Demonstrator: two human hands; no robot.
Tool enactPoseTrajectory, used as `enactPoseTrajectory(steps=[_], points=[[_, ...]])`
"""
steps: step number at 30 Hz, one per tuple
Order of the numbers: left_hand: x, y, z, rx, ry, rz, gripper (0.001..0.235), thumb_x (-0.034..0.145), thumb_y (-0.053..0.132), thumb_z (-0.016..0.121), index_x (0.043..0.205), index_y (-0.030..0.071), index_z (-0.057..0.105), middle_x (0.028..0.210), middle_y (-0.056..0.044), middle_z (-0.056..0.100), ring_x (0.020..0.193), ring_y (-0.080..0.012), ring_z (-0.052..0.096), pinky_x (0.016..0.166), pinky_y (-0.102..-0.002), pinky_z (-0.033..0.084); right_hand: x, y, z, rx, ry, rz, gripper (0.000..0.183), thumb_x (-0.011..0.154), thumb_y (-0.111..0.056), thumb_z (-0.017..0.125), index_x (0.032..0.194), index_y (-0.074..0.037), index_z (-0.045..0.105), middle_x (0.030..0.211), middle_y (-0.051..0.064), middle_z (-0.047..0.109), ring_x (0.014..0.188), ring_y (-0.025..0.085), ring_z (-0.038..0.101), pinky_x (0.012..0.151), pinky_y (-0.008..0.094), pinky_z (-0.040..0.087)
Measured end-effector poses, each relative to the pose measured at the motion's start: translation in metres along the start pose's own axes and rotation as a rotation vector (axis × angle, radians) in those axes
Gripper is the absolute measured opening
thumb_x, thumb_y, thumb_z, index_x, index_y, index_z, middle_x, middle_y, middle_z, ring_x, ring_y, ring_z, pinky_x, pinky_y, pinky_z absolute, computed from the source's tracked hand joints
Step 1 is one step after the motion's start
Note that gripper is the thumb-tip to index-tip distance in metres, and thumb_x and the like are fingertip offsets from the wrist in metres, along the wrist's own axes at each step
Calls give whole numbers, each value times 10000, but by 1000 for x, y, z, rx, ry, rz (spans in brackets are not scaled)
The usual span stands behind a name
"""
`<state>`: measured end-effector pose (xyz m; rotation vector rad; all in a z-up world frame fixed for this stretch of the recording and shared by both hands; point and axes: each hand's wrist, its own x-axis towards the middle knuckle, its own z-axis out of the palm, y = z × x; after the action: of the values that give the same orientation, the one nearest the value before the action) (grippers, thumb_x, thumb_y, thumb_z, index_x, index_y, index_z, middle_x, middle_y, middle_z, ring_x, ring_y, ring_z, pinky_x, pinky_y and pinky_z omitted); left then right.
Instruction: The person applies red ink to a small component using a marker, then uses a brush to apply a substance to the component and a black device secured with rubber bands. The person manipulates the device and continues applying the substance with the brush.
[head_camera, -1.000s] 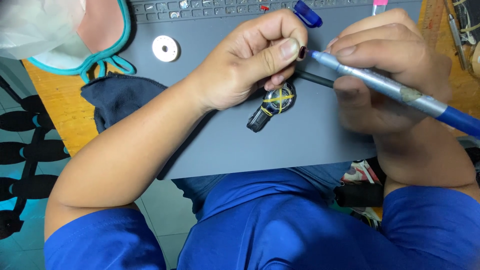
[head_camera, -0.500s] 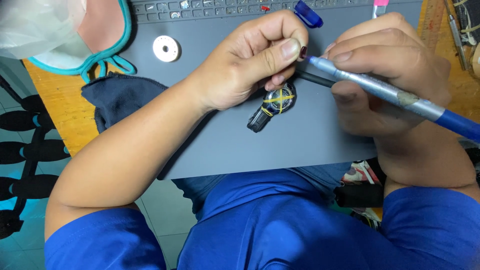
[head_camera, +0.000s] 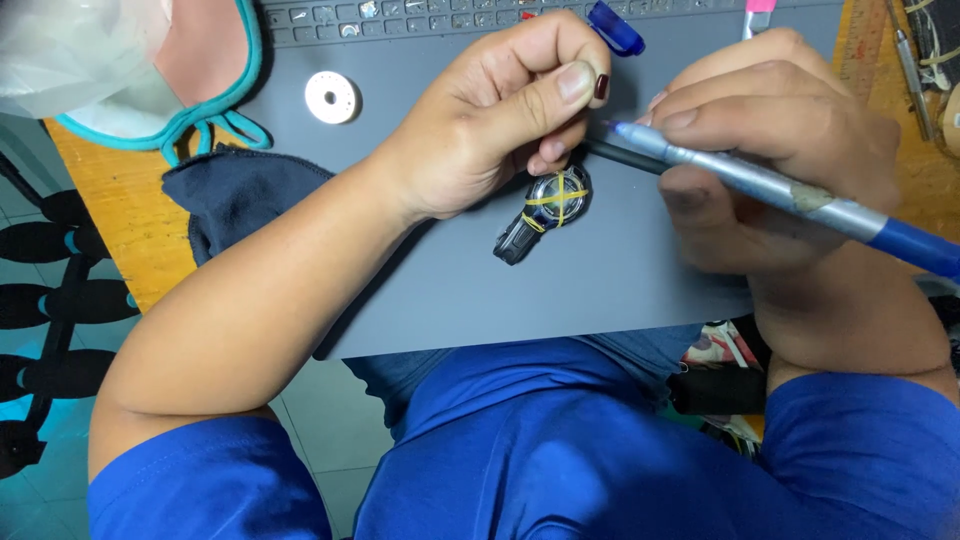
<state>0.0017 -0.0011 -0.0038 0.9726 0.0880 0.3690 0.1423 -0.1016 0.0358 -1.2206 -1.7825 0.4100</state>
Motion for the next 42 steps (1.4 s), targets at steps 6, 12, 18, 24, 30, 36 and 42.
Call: enactPoseTrajectory(steps=[6,12,18,24,30,36,42], points=[[2,-8,-1,46,288,51,162,801,226,424,739,77,427,566,-13,346,475,-79,334,434,-187,277,-2,15,1,-21,30,-102,214,852,-108,448,831,102,419,717,239,500,685,373,534,654,392,413],[0,-5,3,335,352,98,186,814,232,380,712,82,423,582,0,361,486,-74,361,444,-173,326,-2,17,4,-27,58,-91,221,862,-115,447,842,104,428,737,256,498,692,383,530,673,408,424],[0,-4,6,459,372,186,152,832,140,387,701,68,419,618,19,368,565,-63,318,518,-198,268,2,13,4,-38,8,-73,223,875,-96,443,877,126,430,793,261,507,736,398,553,694,417,428],[0,-4,6,464,363,184,162,832,151,385,694,71,410,615,16,368,561,-65,307,518,-202,264,4,15,4,-55,-14,-94,231,867,-78,453,850,153,462,773,282,517,728,397,539,674,412,433],[0,-3,6,508,379,177,119,805,102,412,690,73,428,603,23,391,550,-62,320,504,-201,274,3,11,4,-75,-21,-58,231,870,-88,450,866,142,455,791,277,515,754,402,543,707,414,437],[0,-6,4,443,391,159,149,819,154,401,696,75,428,609,23,401,552,-53,322,504,-191,268,3,11,3,-74,4,-46,220,873,-85,454,852,134,457,766,270,515,728,389,534,695,413,428],[2,-3,1,386,585,218,220,802,276,401,670,100,412,567,29,351,470,-58,328,408,-193,271,-5,23,-10,-267,-5,-37,100,881,65,520,888,158,556,813,265,554,757,383,533,738,411,424]])
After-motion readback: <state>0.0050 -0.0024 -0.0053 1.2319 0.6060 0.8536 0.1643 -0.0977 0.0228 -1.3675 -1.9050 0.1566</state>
